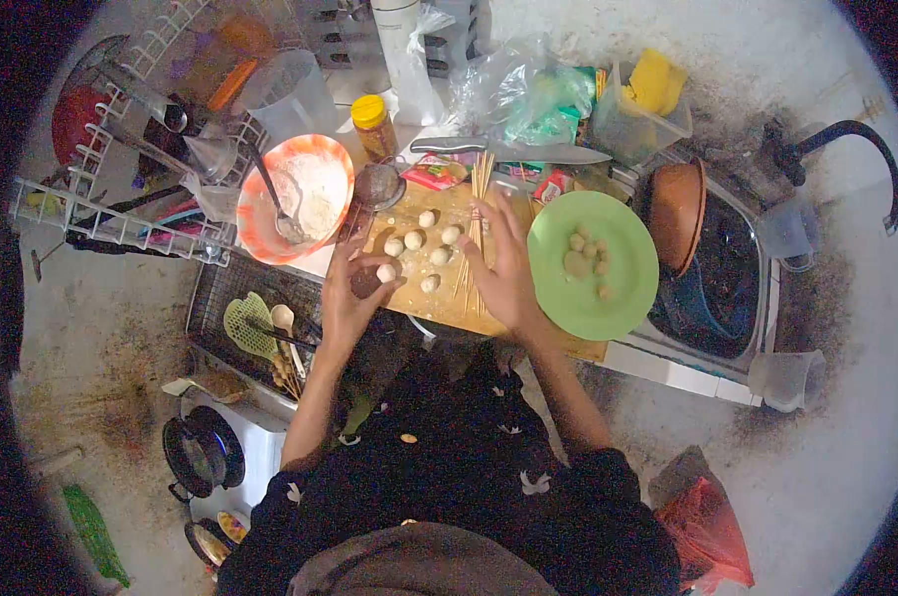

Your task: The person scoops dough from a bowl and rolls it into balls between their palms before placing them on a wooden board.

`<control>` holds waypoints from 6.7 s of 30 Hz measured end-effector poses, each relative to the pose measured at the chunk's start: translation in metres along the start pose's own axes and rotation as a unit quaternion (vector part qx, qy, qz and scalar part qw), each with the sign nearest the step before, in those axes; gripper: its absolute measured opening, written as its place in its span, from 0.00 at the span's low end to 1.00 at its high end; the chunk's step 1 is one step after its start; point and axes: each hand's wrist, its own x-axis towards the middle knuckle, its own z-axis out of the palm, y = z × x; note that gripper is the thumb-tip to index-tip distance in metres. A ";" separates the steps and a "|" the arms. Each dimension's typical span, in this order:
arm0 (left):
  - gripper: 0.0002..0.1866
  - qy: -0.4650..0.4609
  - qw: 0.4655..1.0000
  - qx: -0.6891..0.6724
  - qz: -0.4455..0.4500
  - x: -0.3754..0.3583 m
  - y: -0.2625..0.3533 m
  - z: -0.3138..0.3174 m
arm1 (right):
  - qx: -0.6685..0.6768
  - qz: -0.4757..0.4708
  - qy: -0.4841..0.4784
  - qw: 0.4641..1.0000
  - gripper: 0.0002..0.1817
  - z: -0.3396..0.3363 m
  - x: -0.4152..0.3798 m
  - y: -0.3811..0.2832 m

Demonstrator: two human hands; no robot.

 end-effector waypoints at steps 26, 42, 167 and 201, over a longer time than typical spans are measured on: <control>0.32 0.162 0.872 -0.374 -0.270 0.009 -0.073 -0.073 | -0.314 -0.602 -0.233 0.696 0.05 0.183 0.187 -0.099; 0.28 0.157 0.844 -0.427 -0.284 0.011 -0.065 -0.067 | -0.426 -0.454 -0.303 0.721 0.09 0.162 0.162 -0.087; 0.21 0.282 0.602 -0.733 -0.145 0.118 -0.058 -0.059 | -0.258 -0.246 -0.301 0.884 0.26 0.102 0.109 -0.115; 0.20 0.287 0.664 -0.678 -0.131 0.108 -0.048 -0.054 | -0.159 -0.189 -0.225 0.943 0.12 0.083 0.110 -0.115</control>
